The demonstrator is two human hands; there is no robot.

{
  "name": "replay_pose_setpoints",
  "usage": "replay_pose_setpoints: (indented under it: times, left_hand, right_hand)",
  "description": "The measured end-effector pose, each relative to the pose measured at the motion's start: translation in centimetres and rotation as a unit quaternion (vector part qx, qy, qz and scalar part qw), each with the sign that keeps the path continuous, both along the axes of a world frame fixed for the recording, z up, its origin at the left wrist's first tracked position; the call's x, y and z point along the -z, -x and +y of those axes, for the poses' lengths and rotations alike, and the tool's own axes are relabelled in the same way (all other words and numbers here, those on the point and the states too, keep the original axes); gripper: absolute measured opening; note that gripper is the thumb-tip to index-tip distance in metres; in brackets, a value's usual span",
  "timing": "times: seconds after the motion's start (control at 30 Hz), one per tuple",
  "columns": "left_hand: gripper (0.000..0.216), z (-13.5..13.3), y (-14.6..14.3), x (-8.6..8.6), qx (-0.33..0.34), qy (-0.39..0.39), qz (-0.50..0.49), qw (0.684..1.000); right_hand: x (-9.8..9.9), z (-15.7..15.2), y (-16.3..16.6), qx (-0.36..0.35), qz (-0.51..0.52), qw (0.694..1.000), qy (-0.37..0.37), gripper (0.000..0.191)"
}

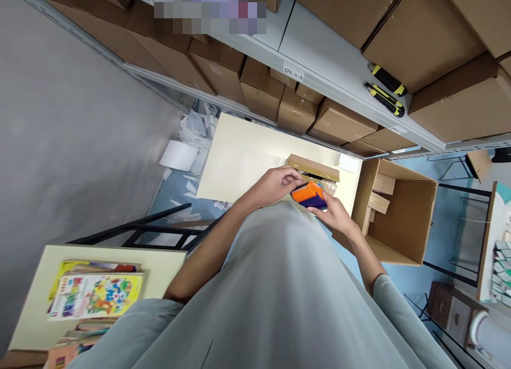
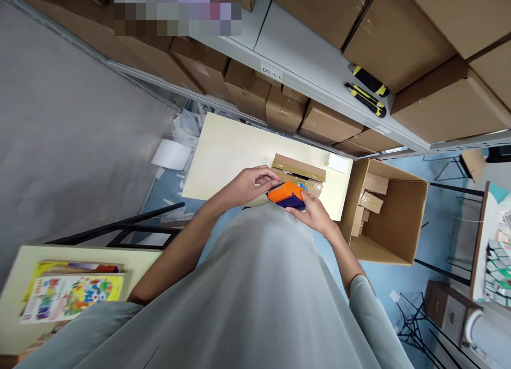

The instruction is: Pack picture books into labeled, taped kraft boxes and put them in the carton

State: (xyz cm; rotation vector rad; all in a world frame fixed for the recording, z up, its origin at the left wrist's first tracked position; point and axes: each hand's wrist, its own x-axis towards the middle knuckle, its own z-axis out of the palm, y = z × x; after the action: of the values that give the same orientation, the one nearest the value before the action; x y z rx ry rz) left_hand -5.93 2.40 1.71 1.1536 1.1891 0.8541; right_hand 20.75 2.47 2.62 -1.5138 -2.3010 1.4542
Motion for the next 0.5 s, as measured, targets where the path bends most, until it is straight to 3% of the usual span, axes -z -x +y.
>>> replay_pose_setpoints:
  times: [0.27,0.5]
  left_hand:
    - [0.025,-1.5,-1.0,2.2,-0.077,0.007,0.020,0.997]
    - [0.031,-2.3,-1.3,4.5,-0.133,0.069,-0.008,0.989]
  right_hand:
    - [-0.3,1.6,0.2,-0.030,-0.045,0.997,0.049,0.057]
    - [-1.7,3.7,-0.7,-0.046,-0.016,0.982,0.184,0.054]
